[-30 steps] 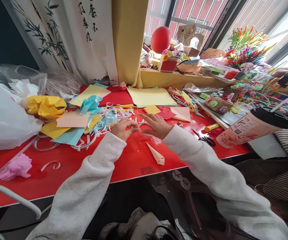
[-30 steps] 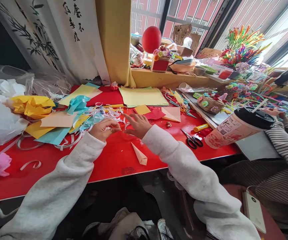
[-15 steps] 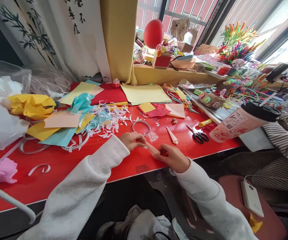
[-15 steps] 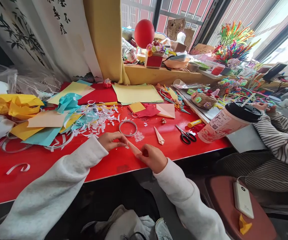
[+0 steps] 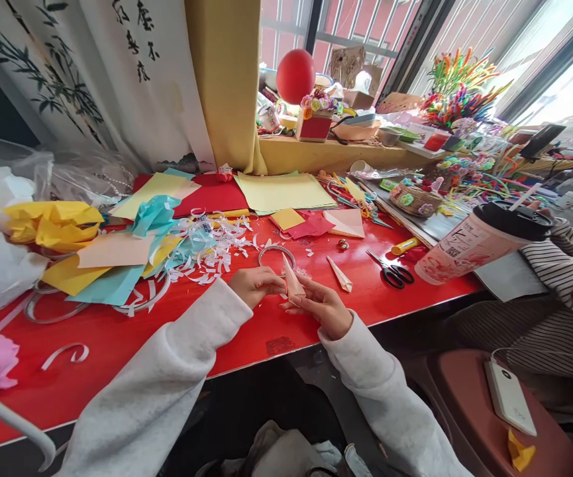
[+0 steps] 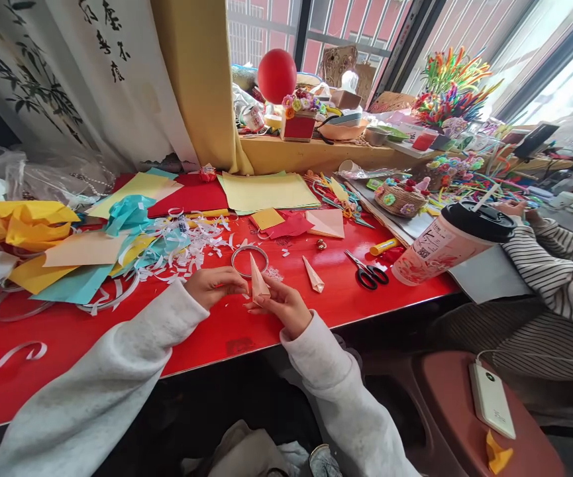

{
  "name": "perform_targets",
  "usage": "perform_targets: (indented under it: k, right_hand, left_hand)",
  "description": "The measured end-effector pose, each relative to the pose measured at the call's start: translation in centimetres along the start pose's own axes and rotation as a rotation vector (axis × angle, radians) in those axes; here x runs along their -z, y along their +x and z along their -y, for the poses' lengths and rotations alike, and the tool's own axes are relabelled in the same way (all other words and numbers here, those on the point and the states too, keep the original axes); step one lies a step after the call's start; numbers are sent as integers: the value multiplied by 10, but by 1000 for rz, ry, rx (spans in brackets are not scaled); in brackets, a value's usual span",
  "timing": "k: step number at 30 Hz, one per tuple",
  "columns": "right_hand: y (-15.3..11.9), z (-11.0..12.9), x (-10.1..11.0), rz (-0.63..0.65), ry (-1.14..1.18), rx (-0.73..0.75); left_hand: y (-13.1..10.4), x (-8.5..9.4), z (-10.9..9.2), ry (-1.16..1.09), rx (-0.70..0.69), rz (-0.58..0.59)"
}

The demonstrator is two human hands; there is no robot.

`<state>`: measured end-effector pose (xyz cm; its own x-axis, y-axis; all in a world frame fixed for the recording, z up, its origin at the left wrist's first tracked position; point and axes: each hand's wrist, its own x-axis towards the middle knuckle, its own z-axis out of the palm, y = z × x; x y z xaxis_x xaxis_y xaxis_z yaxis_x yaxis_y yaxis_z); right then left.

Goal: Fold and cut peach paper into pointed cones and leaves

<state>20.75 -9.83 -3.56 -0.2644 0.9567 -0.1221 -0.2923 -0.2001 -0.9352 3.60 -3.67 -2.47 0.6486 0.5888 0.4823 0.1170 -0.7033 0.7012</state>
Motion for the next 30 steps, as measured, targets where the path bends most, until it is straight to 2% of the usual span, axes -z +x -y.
perform_targets:
  k: [5,7,11,13,24,30]
  right_hand:
    - [0,1,1,89,-37,-3]
    - [0,1,1,103,-43,-5]
    - [1,3,0,106,-34,-35]
    - [1,3,0,111,-25,-43]
    - [0,2,3,166,-26,-31]
    - [0,2,4,163,-45,-40]
  left_hand:
    - [0,-2,2,33,-94,-4]
    - [0,-3,-2,81,-66,-4]
    - [2,-5,-14,169,121,25]
    - [3,-6,-17,193,156,33]
    - [3,-10,-18,256,181,-2]
    - [3,-11,-19,326,143,-3]
